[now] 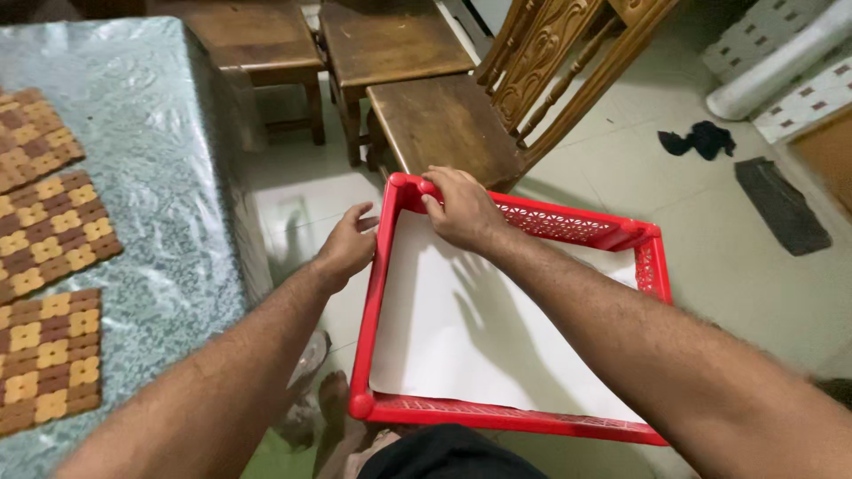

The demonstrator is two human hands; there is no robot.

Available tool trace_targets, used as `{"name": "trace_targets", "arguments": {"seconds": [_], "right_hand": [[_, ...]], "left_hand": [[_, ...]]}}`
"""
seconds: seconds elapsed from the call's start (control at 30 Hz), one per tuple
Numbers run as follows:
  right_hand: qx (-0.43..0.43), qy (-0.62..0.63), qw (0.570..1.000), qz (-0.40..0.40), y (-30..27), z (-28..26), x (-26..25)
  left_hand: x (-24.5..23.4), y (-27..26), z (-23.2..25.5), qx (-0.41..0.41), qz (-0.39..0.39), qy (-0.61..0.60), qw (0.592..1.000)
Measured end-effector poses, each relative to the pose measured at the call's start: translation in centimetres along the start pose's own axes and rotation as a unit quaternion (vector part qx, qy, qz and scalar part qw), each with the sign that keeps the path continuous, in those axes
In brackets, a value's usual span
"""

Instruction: The person assembles a red plastic basket by snapping together corner connectors and side panels. They then disassemble a white basket and place its panels inside the red basket.

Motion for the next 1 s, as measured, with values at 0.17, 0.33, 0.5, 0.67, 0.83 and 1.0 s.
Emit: {"name": "trace_targets", "arguments": {"seconds": [0.17,0.33,0.5,0.67,0.83,1.0], "right_hand": [[0.085,0.017,0.993,-0.085,2.6,-0.6,1.8],[0.132,-0.019,0.977,-0.168,4.7,-1.1,2.9],[0.203,-0.023,0.94,-0.274,6.3,-0.3,3.9],[0.174,-0.076,0.946,-0.264,6.9,0.0,4.6],[0.208,-0.062,0.936,-0.277,7.1,-0.2,4.3],[0.202,-0.062,0.939,-0.27,7.0,-0.4,3.9]], "left_hand": [[0.1,3.3,1.3,0.067,-0.083,0.07,0.992],[-0.2,6.5,1.4,0.089,-0.113,0.127,0.981],[0.3,8.3,0.7,0.085,-0.192,0.01,0.978],[-0.2,8.2,1.0,0.052,-0.22,0.072,0.971],[-0.6,8.1,1.8,0.063,-0.244,0.091,0.963],[-0.6,7.9,1.1,0.084,-0.24,0.076,0.964]]}}
Point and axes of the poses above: each hand's wrist, its own y-axis towards the middle knuckle, its own x-axis out of the palm, z = x × y, the point moved 1 cm from there along y, towards the middle knuckle, and after that the axes turned 8 degrees about -y, right-handed, at the moved point
